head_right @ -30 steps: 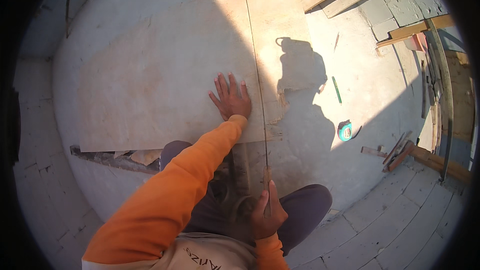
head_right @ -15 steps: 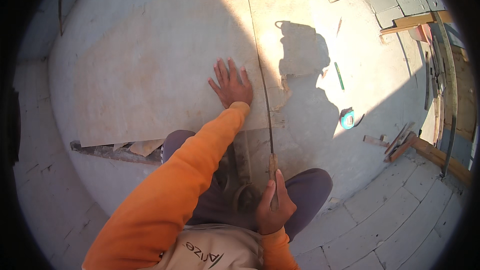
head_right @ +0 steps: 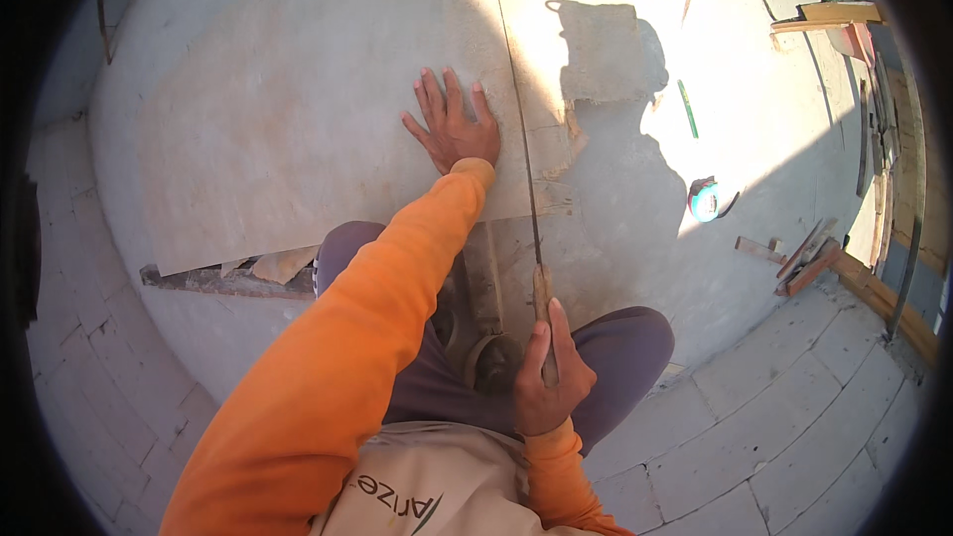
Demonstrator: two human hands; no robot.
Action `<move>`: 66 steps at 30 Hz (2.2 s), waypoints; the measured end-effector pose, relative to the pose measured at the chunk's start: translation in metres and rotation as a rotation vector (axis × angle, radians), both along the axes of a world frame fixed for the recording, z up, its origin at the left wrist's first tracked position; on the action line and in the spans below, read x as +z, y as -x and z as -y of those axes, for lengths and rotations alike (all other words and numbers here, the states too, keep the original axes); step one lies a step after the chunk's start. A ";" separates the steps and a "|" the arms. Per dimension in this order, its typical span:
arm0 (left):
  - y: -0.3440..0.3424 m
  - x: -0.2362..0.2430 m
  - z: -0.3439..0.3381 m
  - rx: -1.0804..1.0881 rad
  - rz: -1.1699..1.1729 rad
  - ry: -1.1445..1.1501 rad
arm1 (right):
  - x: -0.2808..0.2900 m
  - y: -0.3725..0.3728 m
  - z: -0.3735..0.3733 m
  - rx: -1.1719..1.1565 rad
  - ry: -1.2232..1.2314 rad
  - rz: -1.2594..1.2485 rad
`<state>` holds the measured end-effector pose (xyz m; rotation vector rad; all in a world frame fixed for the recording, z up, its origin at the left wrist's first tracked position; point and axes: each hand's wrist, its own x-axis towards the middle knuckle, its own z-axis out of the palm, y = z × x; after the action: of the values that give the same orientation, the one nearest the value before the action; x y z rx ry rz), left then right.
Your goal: The person saws through a sheet of plywood with a handsaw while kneeling on the ground, then picks up and carries the resulting boards through an unfinished building.
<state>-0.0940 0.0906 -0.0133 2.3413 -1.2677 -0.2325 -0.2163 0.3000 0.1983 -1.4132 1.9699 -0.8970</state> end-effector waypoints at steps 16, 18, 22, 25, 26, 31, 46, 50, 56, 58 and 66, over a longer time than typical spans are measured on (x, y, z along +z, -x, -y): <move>0.001 0.005 0.005 -0.008 0.006 -0.014 | -0.041 -0.021 0.084 -0.010 0.001 0.047; 0.017 0.001 0.006 -0.022 -0.002 0.002 | -0.063 -0.015 0.129 -0.012 0.045 0.067; 0.013 -0.005 0.007 -0.021 -0.017 0.001 | -0.046 -0.007 0.069 0.007 0.026 -0.002; -0.007 -0.002 0.000 -0.001 0.022 -0.026 | -0.006 0.003 -0.015 0.020 0.006 -0.048; -0.007 0.001 0.002 -0.005 0.028 -0.031 | -0.002 0.007 -0.026 0.047 0.037 -0.078; 0.018 0.004 0.012 -0.029 -0.003 -0.009 | -0.058 -0.009 0.109 0.010 0.060 0.028; 0.021 -0.004 0.006 -0.020 -0.002 0.033 | -0.079 -0.012 0.166 -0.028 -0.002 0.168; 0.003 -0.012 0.003 -0.010 -0.005 0.012 | -0.045 -0.014 0.061 -0.010 0.029 0.020; -0.006 -0.005 0.003 -0.003 0.031 0.008 | -0.037 0.003 -0.009 0.059 0.069 -0.087; 0.006 -0.004 0.006 -0.016 0.011 0.026 | -0.074 -0.015 0.082 0.011 0.080 -0.018; -0.006 -0.011 0.002 0.004 0.037 0.035 | -0.016 0.006 -0.028 0.008 -0.023 -0.039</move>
<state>-0.0884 0.0890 -0.0248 2.3286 -1.2737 -0.1651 -0.2222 0.3276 0.1821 -1.4349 1.9949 -0.8465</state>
